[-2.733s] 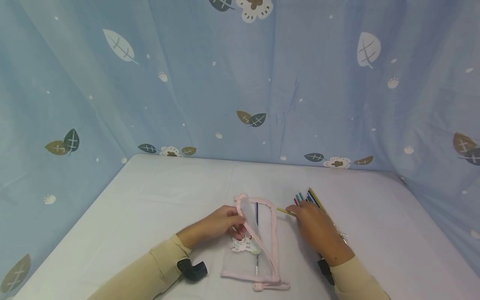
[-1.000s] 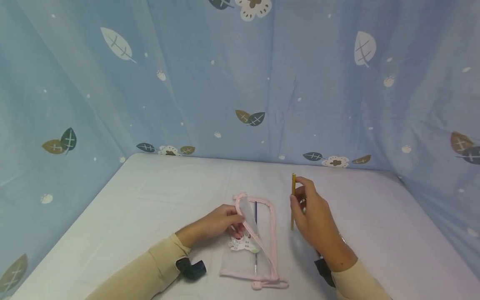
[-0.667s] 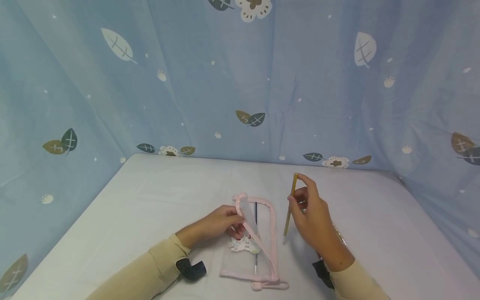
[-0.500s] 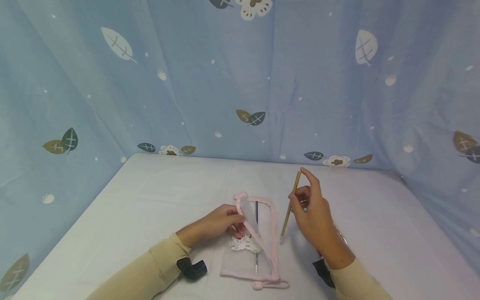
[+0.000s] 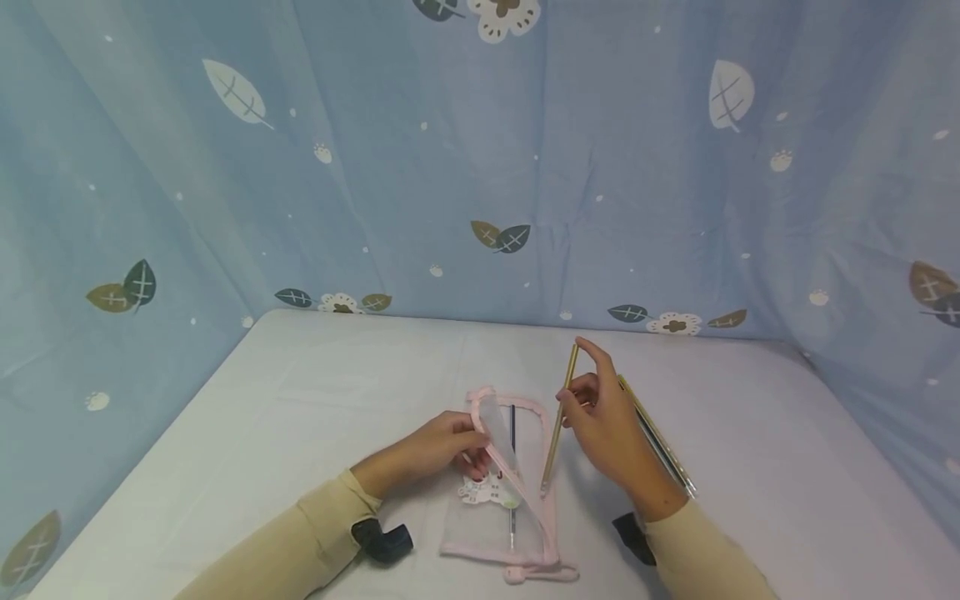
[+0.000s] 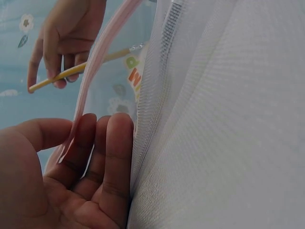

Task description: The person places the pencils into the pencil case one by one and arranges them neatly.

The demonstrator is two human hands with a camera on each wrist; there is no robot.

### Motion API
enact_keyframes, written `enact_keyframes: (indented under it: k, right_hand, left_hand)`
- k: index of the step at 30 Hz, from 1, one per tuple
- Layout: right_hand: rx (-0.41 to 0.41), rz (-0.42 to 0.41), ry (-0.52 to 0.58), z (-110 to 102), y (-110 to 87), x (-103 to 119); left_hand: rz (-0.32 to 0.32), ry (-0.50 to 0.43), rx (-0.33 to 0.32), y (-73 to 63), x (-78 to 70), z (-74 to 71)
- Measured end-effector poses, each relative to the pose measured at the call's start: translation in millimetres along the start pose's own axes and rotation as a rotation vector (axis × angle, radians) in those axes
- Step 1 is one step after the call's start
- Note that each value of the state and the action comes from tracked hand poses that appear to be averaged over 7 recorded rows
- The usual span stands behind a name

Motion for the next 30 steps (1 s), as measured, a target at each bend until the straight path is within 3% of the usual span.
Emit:
enact_keyframes:
  k: [13, 23, 30]
  right_hand:
    - [0.124, 0.078, 0.195, 16, -3.8, -12]
    - [0.196, 0.136, 0.187, 24, -5.5, -19]
    - [0.229, 0.177, 0.170, 30, -6.0, -25]
  left_hand:
    - [0.000, -0.041, 0.020, 1.5, 2.1, -1.3]
    - [0.014, -0.033, 0.032, 1.4, -0.2, -1.0]
    - [-0.002, -0.105, 0.045, 4.4, 2.5, -1.1]
Point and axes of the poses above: each hand's wrist, its own y-axis towards the middle knuckle, its own z-axis out of the palm, x = y × z, the point moved 7 cm from there along y, towards the middle knuckle, and after that the axes turned 4 degrees about -z, right-handed, at the moved point
